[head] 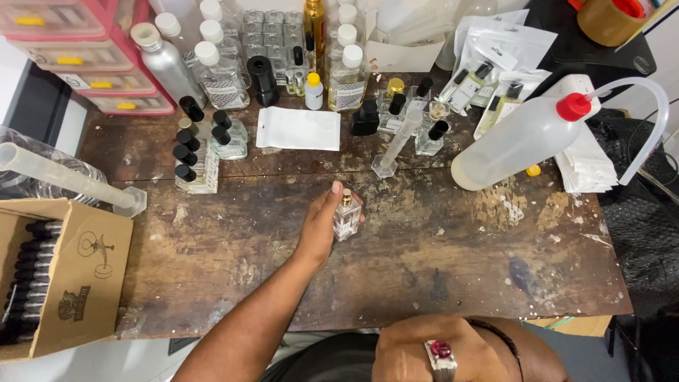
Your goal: The person uses a syringe to transfer liquid from a large plastic jug into small glass bottles on a cluttered wooden table. The person then secures the cap on the filled bottle and places it on the table.
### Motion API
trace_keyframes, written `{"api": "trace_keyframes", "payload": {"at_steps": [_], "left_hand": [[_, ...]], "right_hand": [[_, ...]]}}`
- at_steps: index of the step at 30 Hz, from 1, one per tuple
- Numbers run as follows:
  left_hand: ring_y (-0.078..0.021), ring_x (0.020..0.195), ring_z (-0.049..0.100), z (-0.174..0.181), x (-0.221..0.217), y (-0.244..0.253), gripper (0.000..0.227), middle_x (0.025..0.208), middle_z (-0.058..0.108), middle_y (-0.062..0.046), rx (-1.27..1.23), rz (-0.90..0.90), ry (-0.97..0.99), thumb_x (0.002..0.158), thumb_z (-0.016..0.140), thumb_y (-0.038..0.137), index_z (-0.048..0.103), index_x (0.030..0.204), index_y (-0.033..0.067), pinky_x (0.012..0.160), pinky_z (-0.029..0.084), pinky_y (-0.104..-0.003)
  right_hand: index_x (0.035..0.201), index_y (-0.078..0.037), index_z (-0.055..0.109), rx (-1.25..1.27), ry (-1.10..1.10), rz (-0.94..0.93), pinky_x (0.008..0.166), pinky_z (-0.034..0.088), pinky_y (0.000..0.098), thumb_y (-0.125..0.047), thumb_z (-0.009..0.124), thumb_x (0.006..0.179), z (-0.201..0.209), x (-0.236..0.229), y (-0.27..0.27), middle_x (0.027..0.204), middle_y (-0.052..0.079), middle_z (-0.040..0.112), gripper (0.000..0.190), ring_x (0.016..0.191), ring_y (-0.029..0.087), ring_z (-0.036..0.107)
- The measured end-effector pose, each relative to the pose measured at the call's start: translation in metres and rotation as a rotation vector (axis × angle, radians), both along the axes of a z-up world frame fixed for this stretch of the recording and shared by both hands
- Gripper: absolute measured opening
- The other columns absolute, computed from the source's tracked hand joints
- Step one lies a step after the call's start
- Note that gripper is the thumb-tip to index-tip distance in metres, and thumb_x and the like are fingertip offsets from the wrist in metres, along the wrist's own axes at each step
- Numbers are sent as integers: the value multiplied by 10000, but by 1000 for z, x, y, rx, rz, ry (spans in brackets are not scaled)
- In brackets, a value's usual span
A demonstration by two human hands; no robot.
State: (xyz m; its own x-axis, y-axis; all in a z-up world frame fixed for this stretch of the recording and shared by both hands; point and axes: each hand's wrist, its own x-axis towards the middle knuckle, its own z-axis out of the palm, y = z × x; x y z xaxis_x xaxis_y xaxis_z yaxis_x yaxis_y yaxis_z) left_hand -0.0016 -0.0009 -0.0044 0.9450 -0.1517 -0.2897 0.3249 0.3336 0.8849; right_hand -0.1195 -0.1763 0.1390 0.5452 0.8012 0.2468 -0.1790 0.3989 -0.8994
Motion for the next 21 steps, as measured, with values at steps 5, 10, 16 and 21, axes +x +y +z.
{"api": "trace_keyframes", "payload": {"at_steps": [5, 10, 16, 21], "left_hand": [[-165, 613, 689, 5, -4, 2, 549, 724, 725, -75, 53, -28, -20, 925, 493, 619, 713, 932, 116, 566, 549, -282], [-137, 740, 676, 47, -32, -3, 612, 895, 667, -36, -97, -76, -492, 938, 520, 719, 663, 950, 124, 666, 636, -295], [-193, 682, 645, 176, -84, -9, 302, 785, 657, -26, 49, -149, -986, 1045, 577, 347, 622, 873, 102, 746, 534, -390], [-212, 708, 658, 160, -78, -9, 585, 879, 673, -42, -46, -186, -909, 1107, 418, 650, 624, 976, 119, 714, 554, -376]], "right_hand": [[934, -67, 637, -279, -784, -373, 581, 510, 320, -289, 349, 1138, 40, 22, 14, 798, 41, 579, 418, 597, 183, 532], [805, -8, 613, -122, -1046, -1295, 526, 465, 326, -245, 546, 1010, -20, 49, 29, 667, 93, 569, 320, 522, 219, 535], [1161, -242, 494, -103, -880, -1396, 835, 604, 270, -391, 520, 1087, -24, 14, 30, 1015, -19, 522, 169, 950, 128, 541], [1152, -229, 536, -193, -912, -1568, 902, 604, 324, -410, 506, 1065, -16, 19, 42, 1127, 39, 535, 203, 1024, 205, 569]]}}
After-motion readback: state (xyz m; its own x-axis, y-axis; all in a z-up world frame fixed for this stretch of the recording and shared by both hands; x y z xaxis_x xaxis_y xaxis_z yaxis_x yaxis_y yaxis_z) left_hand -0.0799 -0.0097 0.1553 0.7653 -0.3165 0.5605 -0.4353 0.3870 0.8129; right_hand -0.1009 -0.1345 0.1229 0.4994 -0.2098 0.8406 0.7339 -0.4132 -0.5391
